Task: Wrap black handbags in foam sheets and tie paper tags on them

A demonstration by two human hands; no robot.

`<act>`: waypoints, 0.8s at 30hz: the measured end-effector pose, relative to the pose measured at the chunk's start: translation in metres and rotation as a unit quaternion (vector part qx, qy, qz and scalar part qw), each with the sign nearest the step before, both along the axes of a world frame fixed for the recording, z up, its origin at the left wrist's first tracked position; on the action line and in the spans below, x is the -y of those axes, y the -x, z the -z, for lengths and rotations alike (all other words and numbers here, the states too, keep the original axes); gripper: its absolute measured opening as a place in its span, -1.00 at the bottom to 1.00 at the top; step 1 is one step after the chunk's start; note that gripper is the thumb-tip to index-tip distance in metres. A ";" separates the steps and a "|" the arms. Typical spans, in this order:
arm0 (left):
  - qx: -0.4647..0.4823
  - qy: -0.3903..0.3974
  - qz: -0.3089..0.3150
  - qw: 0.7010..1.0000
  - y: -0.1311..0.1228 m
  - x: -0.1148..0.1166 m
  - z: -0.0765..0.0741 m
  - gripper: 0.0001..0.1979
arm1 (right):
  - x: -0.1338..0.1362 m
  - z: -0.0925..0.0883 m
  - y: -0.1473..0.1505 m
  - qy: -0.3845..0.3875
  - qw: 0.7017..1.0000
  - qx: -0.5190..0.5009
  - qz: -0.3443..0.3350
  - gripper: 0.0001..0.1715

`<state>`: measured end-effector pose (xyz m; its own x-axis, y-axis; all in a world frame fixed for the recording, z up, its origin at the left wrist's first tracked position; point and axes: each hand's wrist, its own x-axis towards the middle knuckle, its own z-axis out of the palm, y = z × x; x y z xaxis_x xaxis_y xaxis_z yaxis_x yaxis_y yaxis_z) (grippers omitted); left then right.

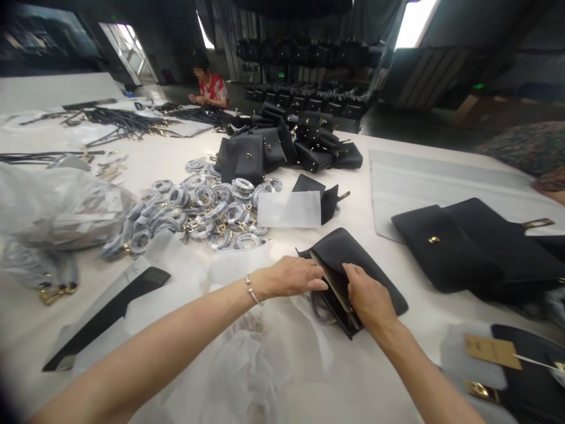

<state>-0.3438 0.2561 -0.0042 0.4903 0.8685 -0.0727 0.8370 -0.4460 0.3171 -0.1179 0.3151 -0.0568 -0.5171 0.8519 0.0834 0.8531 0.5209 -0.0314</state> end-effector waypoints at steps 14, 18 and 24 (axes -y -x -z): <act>-0.018 -0.076 -0.133 0.988 -0.021 0.085 -0.021 -0.53 | 0.090 -0.070 -0.008 0.058 0.904 -0.406 0.116 -0.61; -0.052 -0.025 -0.133 0.989 -0.063 0.101 0.001 -0.52 | 0.079 -0.053 -0.009 -0.069 0.954 -0.289 0.032 -0.54; 0.005 0.047 -0.293 0.955 -0.091 0.073 0.011 -0.54 | 0.069 0.007 -0.036 -0.024 0.992 -0.121 0.018 -0.45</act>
<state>-0.2524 0.1834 -0.0154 -0.0772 0.9837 -0.1621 0.9311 0.1292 0.3410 -0.0818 0.2463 -0.0638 -0.4455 0.8619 0.2422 0.8420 0.4953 -0.2137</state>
